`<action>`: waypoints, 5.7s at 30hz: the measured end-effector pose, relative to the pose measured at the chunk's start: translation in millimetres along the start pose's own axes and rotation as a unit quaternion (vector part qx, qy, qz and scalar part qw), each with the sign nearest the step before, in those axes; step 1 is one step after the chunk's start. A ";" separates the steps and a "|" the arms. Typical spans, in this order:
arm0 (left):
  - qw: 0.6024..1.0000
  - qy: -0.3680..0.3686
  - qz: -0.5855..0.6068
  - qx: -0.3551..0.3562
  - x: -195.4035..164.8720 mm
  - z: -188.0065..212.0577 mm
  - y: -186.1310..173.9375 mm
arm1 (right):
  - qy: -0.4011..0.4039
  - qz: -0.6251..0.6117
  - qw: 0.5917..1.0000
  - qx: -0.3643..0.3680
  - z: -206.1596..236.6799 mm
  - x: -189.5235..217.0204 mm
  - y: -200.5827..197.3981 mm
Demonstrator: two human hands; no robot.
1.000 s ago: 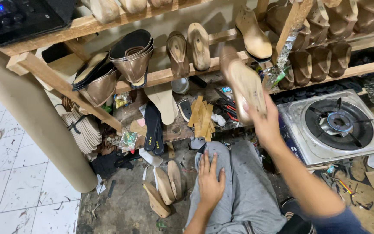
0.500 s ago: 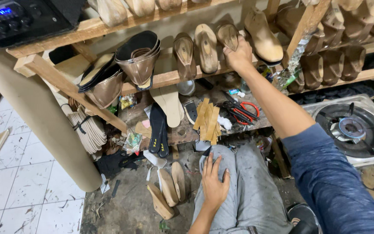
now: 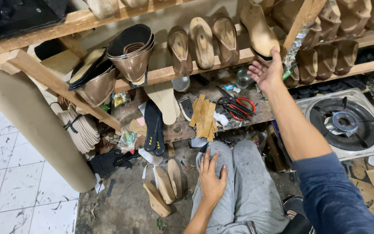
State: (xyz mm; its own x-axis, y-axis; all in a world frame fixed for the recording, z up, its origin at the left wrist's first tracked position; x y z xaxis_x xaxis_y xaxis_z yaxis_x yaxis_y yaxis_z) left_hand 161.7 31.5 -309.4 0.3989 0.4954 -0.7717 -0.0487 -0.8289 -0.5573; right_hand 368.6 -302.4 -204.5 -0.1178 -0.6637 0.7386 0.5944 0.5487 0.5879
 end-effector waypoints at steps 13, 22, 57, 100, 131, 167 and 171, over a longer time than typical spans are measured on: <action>1.000 -0.009 0.006 0.004 0.7 -0.7 4.1 | -0.215 0.067 0.969 0.106 19.0 9.6 -1.4; 0.991 0.091 0.078 -0.058 -58.9 7.2 -32.3 | -0.221 0.150 0.952 0.152 194.9 -27.3 -110.8; 0.941 0.254 -0.127 0.182 -128.4 -16.9 27.9 | -0.101 0.369 0.921 0.074 240.7 -119.5 -201.0; 0.991 -0.120 0.036 0.041 21.7 52.2 -40.3 | -0.094 0.322 0.927 -0.167 267.4 -104.9 -314.8; 0.995 -0.071 0.064 -0.035 8.4 54.8 -49.3 | 0.070 0.520 0.802 -0.285 337.1 -258.7 -500.7; 0.940 0.144 0.233 0.205 -187.5 42.2 57.7 | -0.328 -0.103 0.933 -0.108 406.2 -94.6 -257.2; 0.936 0.130 0.239 0.224 -191.1 45.9 57.4 | -0.367 -0.073 0.924 -0.080 410.3 -87.6 -251.2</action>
State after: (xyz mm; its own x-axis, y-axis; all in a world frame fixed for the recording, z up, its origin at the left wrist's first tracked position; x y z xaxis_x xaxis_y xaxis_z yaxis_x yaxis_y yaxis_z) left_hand 40.6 -98.9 -207.9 0.4403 -0.0333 -0.8972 -0.6339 -0.7192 -0.2844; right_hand -96.9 -173.6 -281.5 -0.6783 -0.1698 0.7149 0.6328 0.3596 0.6858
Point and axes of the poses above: each hand's wrist, its own z-axis away from the middle knuckle, its own y-axis out of the palm, x = y × z, the point moved 5 cm from there along -z, towards the middle knuckle, and after that the axes turned 1 degree about x, right-handed, at the moved point
